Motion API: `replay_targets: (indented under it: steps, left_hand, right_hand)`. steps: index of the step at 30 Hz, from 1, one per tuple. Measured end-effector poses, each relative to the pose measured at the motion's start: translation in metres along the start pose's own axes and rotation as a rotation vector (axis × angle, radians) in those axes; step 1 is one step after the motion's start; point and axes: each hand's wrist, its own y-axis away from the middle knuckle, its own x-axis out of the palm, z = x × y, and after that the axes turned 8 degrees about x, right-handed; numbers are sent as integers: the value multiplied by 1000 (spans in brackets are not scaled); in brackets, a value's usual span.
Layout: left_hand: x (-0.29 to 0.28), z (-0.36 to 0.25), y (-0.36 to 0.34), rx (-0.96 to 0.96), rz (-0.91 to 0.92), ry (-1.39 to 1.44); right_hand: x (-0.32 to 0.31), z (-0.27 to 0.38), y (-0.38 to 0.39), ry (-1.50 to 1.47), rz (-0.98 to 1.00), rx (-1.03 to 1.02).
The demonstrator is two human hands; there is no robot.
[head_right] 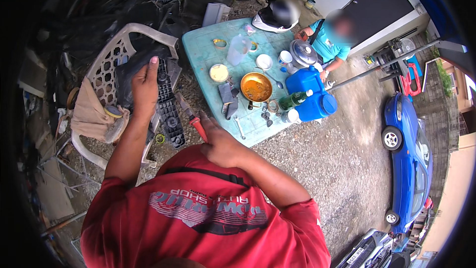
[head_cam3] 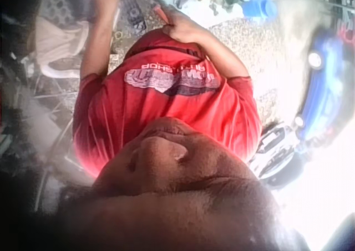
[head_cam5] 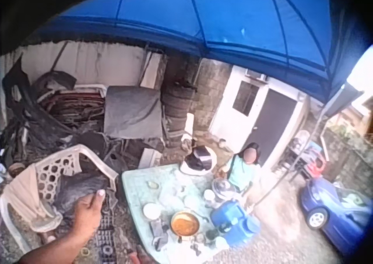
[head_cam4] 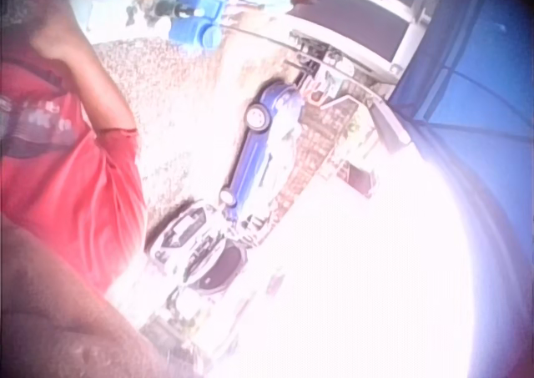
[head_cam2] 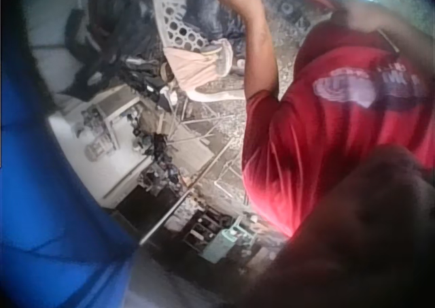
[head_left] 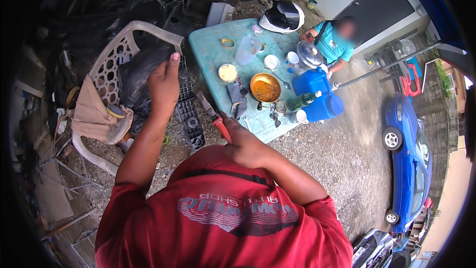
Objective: The person removes a plastic trim piece from the front bumper of a silver car using a screwdriver. They then walk to a nearby table, pick up a hammer, and return to the car to reattach the trim piece, tapping it into place with their hands.
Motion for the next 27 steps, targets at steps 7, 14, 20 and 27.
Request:
replay_targets:
  steps: [7, 14, 20, 27]
  left_hand:
    - [-12, -12, 23, -144, 115, 273]
    - [-23, -18, 42, -57, 278, 195]
    - [-30, -8, 44, -31, 254, 279]
    - [-39, -14, 44, -130, 212, 332]
  right_hand:
    - [10, 5, -6, 93, -19, 70]
    - [17, -4, -8, 54, -5, 11]
    - [21, 0, -17, 69, -19, -23]
    - [23, 8, -23, 5, -73, -46]
